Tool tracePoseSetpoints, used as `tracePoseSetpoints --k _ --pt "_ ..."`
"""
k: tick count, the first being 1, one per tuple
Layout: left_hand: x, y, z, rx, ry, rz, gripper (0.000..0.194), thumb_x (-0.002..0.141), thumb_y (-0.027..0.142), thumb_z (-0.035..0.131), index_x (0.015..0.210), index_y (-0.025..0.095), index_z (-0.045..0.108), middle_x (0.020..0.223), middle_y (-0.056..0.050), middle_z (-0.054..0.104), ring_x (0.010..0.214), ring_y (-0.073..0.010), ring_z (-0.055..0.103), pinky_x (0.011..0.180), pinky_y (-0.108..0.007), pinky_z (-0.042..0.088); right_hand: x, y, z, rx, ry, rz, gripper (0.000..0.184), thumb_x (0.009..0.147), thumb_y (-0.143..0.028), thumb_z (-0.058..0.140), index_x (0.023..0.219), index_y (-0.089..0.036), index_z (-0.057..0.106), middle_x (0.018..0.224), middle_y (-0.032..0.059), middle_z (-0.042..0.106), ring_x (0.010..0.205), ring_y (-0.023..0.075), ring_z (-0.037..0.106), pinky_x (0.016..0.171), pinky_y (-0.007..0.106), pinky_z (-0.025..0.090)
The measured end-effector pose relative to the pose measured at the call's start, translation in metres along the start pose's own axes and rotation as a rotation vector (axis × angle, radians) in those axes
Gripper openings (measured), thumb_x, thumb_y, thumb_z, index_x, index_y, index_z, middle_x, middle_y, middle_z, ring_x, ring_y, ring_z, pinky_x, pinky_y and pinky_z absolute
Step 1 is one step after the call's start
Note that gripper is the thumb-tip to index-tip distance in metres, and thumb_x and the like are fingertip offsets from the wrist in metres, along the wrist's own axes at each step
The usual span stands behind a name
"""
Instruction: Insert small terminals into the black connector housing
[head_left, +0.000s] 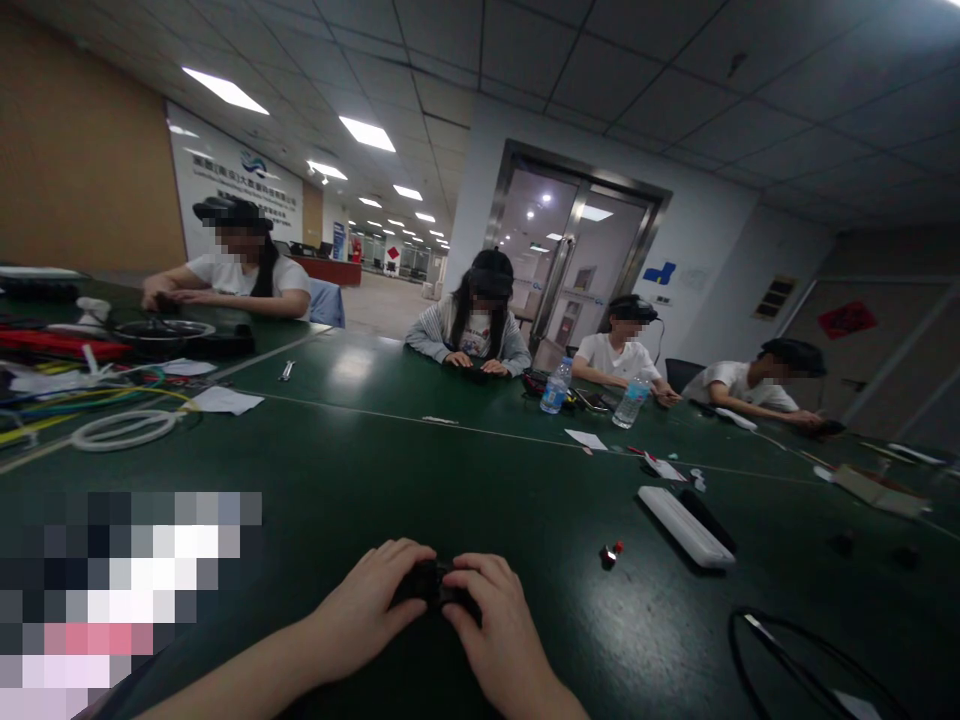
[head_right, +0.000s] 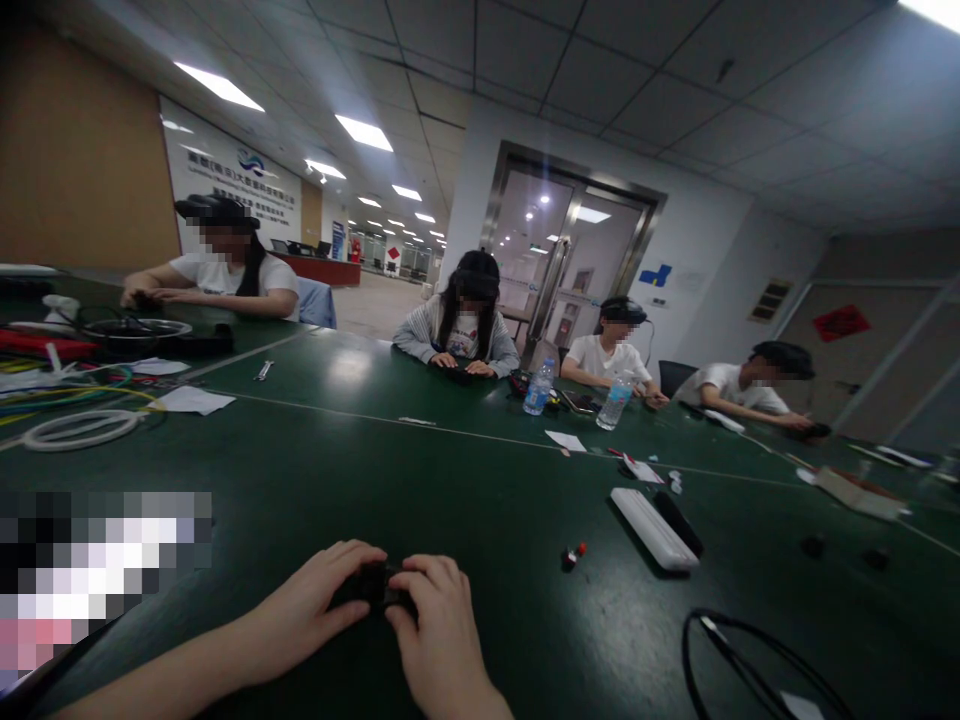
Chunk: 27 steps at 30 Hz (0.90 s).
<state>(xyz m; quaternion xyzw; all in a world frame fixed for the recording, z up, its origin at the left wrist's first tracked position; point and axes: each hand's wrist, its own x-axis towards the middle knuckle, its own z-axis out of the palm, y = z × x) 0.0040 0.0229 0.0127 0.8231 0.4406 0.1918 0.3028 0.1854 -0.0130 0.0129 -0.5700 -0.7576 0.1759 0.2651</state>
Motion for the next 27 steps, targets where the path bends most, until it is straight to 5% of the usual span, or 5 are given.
tracePoseSetpoints --k 27 --pt "0.0014 -0.0077 0.0052 0.011 0.026 0.024 0.038 0.075 0.024 0.052 0.112 0.027 0.047 0.111 -0.001 0.052 0.102 -0.0195 0.047 0.088 -0.032 0.036 -0.0013 -0.0008 -0.0002 -0.011 0.016 -0.003 0.028 0.07 -0.015 0.056 0.094 -0.029 0.06 0.108 0.0015 0.056 0.106 0.0211 0.046 0.089 0.037 0.035"
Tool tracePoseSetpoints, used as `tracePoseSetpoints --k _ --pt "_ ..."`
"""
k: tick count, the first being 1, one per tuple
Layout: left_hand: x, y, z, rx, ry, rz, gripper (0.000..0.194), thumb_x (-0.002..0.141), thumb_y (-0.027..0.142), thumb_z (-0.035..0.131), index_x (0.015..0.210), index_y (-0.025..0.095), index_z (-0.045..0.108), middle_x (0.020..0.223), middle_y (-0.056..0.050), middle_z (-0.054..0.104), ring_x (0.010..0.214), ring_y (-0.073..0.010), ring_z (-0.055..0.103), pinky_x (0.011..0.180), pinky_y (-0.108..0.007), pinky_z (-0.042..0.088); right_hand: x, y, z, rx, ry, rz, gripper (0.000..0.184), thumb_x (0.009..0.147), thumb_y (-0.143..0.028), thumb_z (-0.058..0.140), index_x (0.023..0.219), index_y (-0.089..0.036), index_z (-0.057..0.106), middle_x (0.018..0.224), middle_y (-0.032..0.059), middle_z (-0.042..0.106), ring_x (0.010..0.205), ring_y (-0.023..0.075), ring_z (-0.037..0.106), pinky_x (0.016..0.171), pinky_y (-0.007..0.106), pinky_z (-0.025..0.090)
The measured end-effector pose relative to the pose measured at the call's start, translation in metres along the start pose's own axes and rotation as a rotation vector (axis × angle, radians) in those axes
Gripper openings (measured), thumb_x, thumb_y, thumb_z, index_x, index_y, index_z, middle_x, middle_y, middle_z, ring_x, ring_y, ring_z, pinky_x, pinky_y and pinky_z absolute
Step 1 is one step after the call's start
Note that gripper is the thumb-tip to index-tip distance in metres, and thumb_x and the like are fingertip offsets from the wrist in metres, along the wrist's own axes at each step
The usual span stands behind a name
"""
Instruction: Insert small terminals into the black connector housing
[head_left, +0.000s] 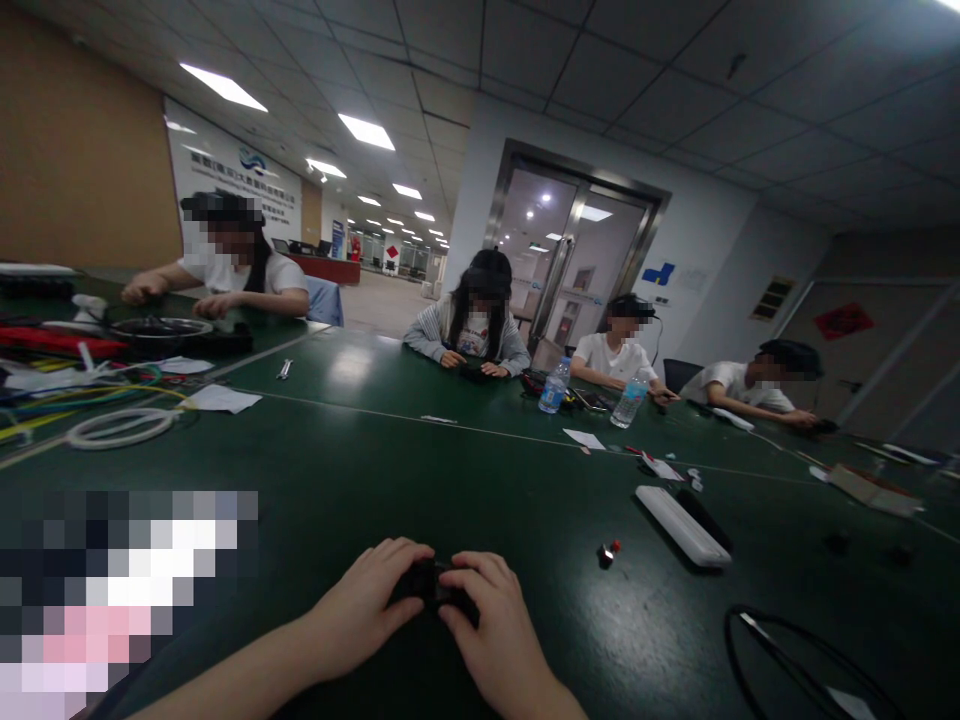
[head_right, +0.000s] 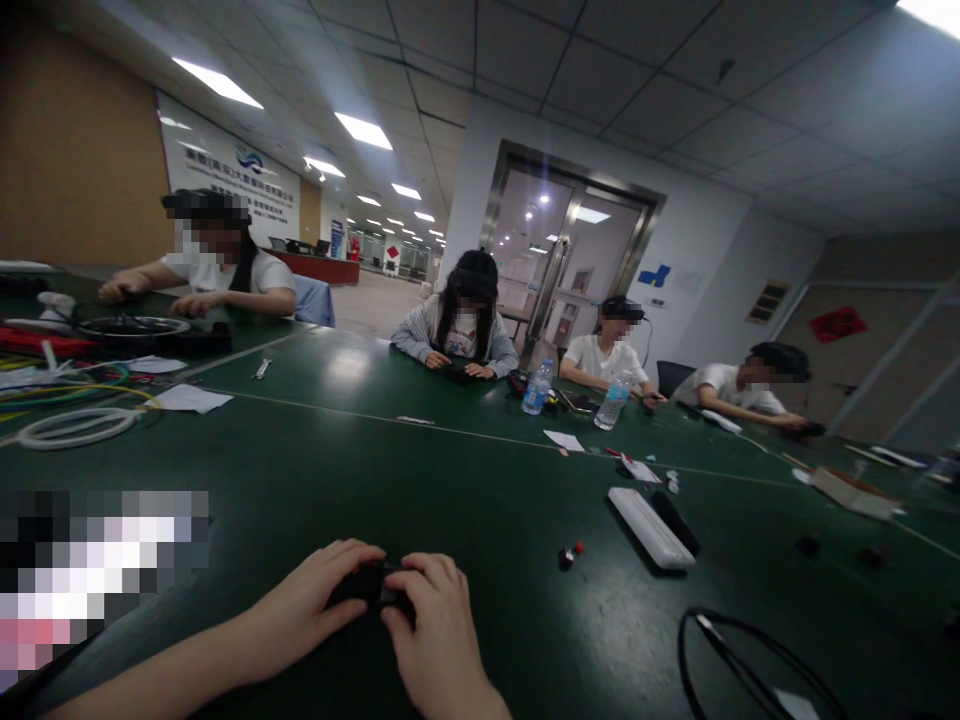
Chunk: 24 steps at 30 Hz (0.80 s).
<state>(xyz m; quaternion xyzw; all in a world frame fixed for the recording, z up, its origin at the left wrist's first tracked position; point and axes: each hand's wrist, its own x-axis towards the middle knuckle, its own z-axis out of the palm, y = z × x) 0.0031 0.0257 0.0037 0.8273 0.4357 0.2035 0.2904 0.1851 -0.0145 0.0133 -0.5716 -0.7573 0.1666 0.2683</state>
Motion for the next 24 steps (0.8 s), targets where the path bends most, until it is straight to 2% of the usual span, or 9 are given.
tracePoseSetpoints --k 5,13,24 --pt "0.0005 0.0013 -0.0027 -0.022 -0.029 0.007 0.038 0.075 0.024 0.051 0.113 0.027 0.047 0.112 -0.001 0.052 0.103 -0.0203 0.046 0.089 -0.033 0.036 0.0001 0.0003 0.0005 -0.009 0.01 -0.001 0.026 0.07 -0.015 0.056 0.092 -0.028 0.061 0.108 0.0018 0.056 0.106 0.0214 0.046 0.089 0.038 0.035" --pt "0.0003 0.0017 0.0006 0.003 0.01 -0.024 0.039 0.074 0.022 0.053 0.112 0.027 0.048 0.11 -0.001 0.053 0.101 -0.0196 0.047 0.087 -0.033 0.037 0.0003 0.0007 0.0006 0.007 0.014 0.007 0.027 0.07 -0.014 0.056 0.092 -0.028 0.061 0.106 0.001 0.057 0.104 0.0203 0.047 0.088 0.036 0.037" --pt "0.0012 -0.0016 0.0007 -0.007 -0.003 0.008 0.038 0.074 0.023 0.053 0.112 0.026 0.047 0.111 -0.002 0.053 0.102 -0.0194 0.047 0.089 -0.033 0.036 -0.0001 0.0015 0.002 0.034 0.028 -0.022 0.03 0.068 -0.011 0.056 0.093 -0.028 0.06 0.106 0.0009 0.057 0.104 0.0193 0.047 0.089 0.035 0.035"
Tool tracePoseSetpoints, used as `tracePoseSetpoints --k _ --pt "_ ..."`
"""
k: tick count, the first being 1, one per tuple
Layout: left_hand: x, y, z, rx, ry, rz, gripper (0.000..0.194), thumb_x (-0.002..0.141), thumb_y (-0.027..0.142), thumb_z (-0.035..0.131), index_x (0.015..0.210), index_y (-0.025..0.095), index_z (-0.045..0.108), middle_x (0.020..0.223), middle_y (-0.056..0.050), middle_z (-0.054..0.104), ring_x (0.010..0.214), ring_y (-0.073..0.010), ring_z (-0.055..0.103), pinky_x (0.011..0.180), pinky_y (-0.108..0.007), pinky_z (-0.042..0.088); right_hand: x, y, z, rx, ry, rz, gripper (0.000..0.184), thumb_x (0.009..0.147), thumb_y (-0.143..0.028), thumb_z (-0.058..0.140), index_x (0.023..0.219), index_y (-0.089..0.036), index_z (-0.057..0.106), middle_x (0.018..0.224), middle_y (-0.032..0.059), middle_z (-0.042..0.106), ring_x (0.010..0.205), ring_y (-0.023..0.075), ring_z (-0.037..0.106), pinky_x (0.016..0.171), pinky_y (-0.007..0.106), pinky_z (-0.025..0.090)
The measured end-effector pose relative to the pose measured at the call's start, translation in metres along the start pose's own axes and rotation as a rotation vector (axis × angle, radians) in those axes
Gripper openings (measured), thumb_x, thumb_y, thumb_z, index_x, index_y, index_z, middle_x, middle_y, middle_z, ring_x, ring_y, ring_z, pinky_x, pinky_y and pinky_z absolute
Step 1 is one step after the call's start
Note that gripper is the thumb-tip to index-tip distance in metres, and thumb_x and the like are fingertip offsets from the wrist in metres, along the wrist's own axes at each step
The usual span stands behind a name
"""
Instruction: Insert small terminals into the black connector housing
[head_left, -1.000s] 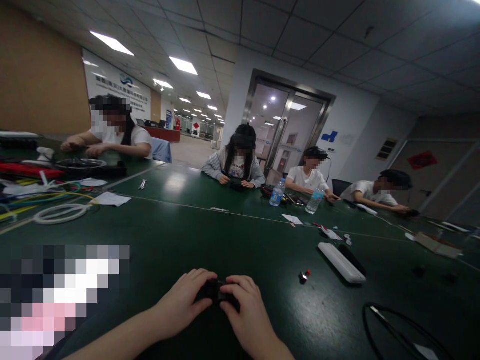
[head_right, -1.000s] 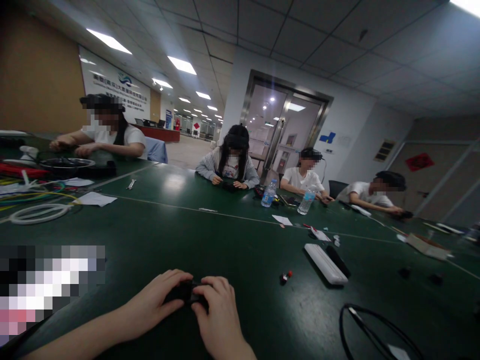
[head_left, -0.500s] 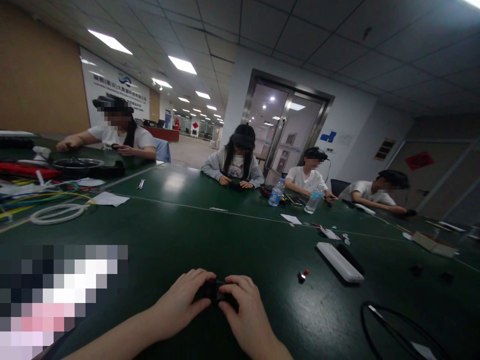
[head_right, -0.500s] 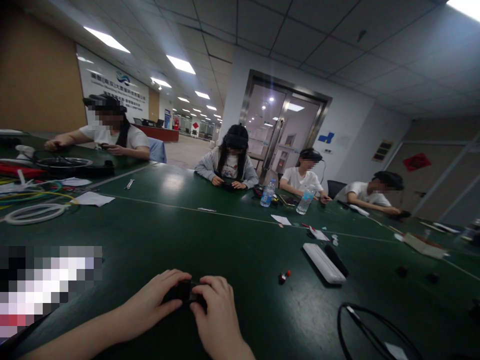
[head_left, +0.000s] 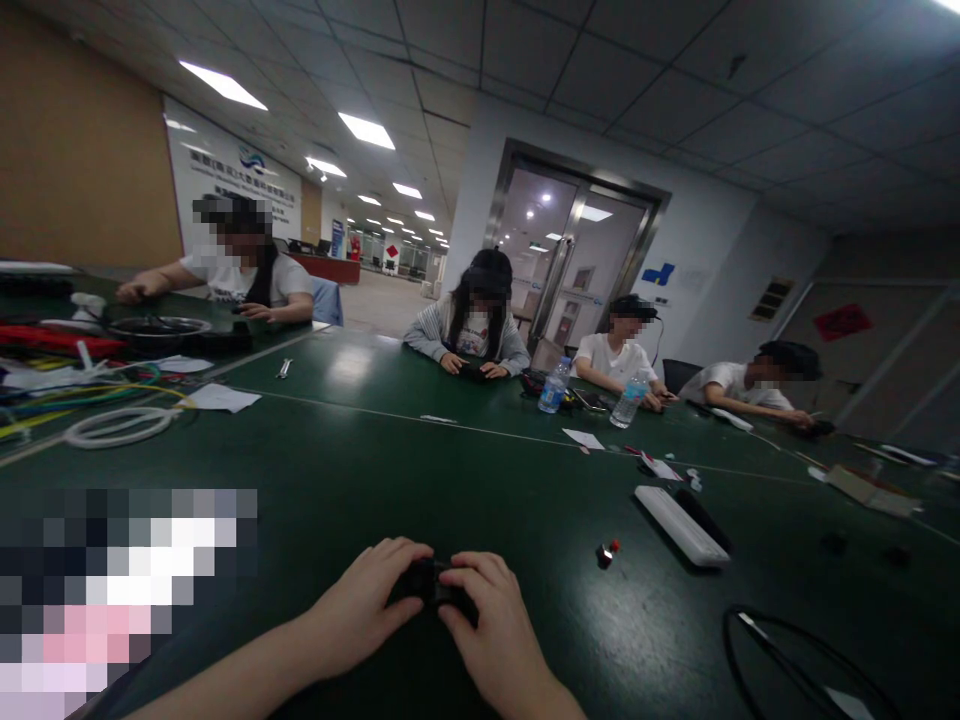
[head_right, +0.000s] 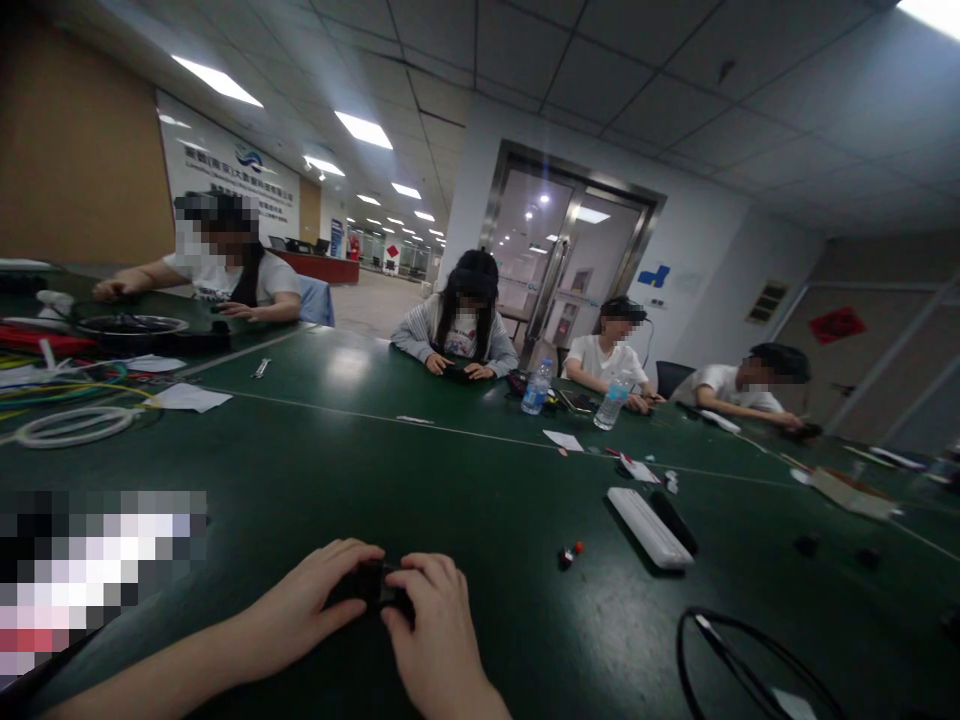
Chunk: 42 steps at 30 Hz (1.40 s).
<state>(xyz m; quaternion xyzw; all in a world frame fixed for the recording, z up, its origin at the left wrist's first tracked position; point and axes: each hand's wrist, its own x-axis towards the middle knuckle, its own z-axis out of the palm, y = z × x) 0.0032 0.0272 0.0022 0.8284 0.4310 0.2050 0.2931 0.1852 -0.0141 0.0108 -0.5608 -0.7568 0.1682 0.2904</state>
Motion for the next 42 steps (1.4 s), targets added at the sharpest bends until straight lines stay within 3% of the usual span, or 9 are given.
tracePoseSetpoints --k 7,32,42 --pt "-0.001 0.006 -0.004 -0.007 -0.015 -0.034 0.039 0.074 0.024 0.054 0.113 0.025 0.048 0.112 -0.002 0.052 0.104 -0.02 0.047 0.09 -0.033 0.035 0.0 0.002 0.0 0.001 -0.012 0.011 0.029 0.069 -0.013 0.056 0.093 -0.03 0.06 0.107 -0.0002 0.056 0.104 0.019 0.046 0.088 0.035 0.036" --pt "0.002 -0.006 0.003 -0.015 -0.002 -0.002 0.039 0.073 0.026 0.053 0.111 0.028 0.048 0.11 -0.001 0.055 0.102 -0.0213 0.048 0.088 -0.034 0.037 0.001 0.006 0.007 0.052 0.035 0.021 0.029 0.066 -0.011 0.058 0.089 -0.028 0.062 0.102 -0.0006 0.058 0.1 0.0183 0.048 0.087 0.033 0.036" --pt "0.0 -0.002 -0.001 -0.02 -0.015 -0.024 0.041 0.073 0.026 0.054 0.113 0.028 0.047 0.112 -0.001 0.054 0.103 -0.0207 0.048 0.089 -0.034 0.036 0.002 0.003 0.003 0.008 -0.016 0.046 0.028 0.068 -0.012 0.057 0.091 -0.028 0.061 0.103 -0.0009 0.057 0.102 0.0175 0.048 0.087 0.032 0.036"
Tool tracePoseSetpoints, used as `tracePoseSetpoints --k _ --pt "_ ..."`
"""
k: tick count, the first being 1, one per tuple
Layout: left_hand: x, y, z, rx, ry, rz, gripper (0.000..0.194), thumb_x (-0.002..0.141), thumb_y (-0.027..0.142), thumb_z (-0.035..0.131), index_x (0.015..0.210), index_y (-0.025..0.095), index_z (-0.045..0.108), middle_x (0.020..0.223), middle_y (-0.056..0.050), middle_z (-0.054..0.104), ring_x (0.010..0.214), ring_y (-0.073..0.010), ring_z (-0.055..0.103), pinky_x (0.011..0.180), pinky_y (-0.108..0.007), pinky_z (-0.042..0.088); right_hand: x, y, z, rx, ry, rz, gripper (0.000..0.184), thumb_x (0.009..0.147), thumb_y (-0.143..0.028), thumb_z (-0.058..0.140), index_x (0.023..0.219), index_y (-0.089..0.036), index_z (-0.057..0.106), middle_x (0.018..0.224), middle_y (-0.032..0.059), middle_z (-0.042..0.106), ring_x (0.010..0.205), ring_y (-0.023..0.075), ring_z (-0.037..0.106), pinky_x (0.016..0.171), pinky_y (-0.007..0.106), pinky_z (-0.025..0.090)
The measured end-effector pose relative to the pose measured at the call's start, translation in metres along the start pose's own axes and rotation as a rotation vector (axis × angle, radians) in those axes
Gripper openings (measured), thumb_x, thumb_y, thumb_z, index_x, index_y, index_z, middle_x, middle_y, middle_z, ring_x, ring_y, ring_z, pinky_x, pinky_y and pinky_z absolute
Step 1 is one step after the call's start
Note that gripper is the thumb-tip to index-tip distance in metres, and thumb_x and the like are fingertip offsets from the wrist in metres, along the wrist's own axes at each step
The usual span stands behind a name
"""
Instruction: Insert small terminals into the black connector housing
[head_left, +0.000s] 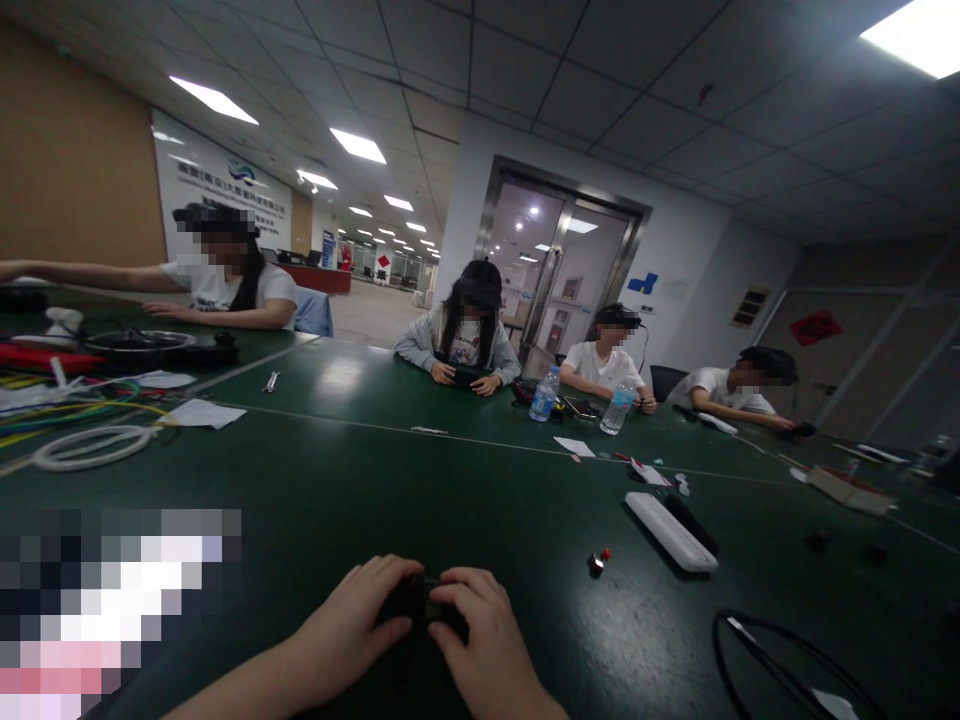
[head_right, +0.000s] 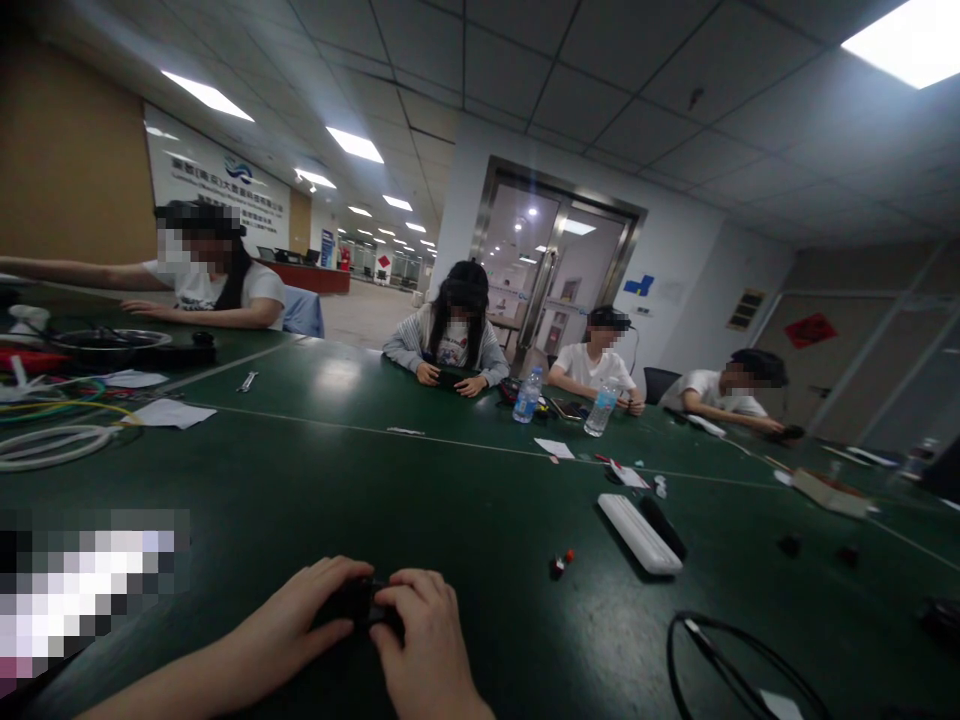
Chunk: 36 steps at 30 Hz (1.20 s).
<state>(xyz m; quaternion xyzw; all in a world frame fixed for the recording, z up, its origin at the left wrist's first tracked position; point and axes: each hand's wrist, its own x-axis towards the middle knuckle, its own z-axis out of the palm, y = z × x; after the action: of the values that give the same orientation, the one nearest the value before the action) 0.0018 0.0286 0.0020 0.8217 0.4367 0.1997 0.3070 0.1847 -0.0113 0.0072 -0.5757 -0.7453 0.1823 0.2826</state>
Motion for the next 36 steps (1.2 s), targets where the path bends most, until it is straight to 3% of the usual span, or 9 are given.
tracePoseSetpoints --k 18,36 --pt "0.0011 -0.0019 0.0023 0.016 0.01 0.019 0.039 0.074 0.022 0.053 0.112 0.026 0.048 0.111 -0.001 0.054 0.103 -0.0193 0.047 0.089 -0.032 0.035 -0.0019 -0.0029 -0.001 0.002 0.034 -0.055 0.033 0.067 -0.009 0.058 0.094 -0.027 0.06 0.099 0.0006 0.057 0.096 0.0181 0.048 0.084 0.032 0.038" --pt "-0.001 0.0021 -0.0005 0.002 -0.002 0.016 0.041 0.074 0.026 0.053 0.114 0.028 0.047 0.115 -0.001 0.051 0.105 -0.0209 0.046 0.09 -0.034 0.034 -0.0011 -0.0041 -0.003 -0.044 -0.024 -0.063 0.031 0.071 -0.01 0.052 0.095 -0.029 0.059 0.094 0.0001 0.058 0.091 0.019 0.049 0.078 0.034 0.039"
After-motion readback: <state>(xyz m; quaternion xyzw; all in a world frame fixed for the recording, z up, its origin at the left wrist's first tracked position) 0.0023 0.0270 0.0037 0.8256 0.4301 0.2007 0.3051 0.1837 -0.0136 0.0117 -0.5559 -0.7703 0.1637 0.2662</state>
